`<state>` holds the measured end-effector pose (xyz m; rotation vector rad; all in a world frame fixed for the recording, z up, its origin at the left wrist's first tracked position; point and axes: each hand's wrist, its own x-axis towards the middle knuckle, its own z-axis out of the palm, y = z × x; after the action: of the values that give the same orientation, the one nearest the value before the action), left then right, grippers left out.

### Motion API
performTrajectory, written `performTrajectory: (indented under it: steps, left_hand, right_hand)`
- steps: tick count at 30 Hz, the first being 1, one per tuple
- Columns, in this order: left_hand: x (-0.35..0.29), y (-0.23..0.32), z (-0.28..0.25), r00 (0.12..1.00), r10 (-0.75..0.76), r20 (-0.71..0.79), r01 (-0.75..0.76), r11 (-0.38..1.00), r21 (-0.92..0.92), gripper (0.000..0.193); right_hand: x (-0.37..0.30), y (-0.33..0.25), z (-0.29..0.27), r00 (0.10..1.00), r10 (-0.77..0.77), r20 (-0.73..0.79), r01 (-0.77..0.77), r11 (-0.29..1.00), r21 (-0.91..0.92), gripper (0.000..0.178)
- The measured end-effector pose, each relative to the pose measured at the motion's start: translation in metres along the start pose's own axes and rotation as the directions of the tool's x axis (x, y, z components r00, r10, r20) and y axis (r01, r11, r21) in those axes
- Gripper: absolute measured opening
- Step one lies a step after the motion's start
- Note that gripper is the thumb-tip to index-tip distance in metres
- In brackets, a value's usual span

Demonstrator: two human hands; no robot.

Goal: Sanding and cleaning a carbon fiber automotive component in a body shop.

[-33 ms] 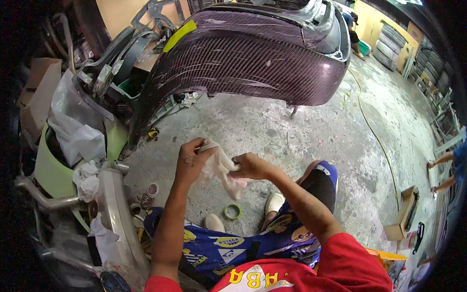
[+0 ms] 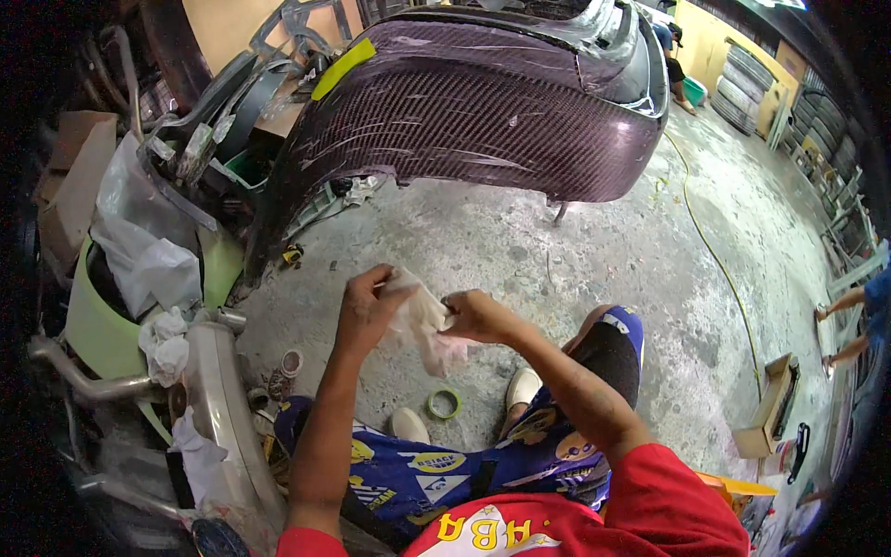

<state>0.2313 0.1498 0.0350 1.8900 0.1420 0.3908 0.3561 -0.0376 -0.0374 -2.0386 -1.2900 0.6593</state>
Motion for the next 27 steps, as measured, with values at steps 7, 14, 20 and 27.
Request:
performTrajectory:
  steps: [7,14,20,27]
  left_hand:
    - [-0.028,0.014,0.000,0.940,0.021,0.339,-0.020,1.000,-0.007,0.031]
    - [-0.022,-0.015,0.001,0.989,0.132,0.066,-0.142,0.971,0.191,0.067]
    - [-0.017,-0.014,-0.010,0.998,0.064,0.025,-0.067,0.986,0.150,0.040]
    - [-0.017,0.000,-0.019,0.994,0.109,-0.031,-0.098,0.965,0.242,0.031]
  right_hand:
    - [0.019,0.033,0.020,0.855,0.263,-0.446,0.121,0.736,0.666,0.056]
    - [0.029,0.014,0.020,0.901,-0.394,-0.182,0.428,0.874,0.228,0.064]
    - [0.002,0.007,0.009,0.987,-0.101,-0.126,0.160,0.503,0.849,0.070]
    - [0.001,-0.019,-0.017,0.999,-0.029,0.041,-0.042,-0.042,0.998,0.071]
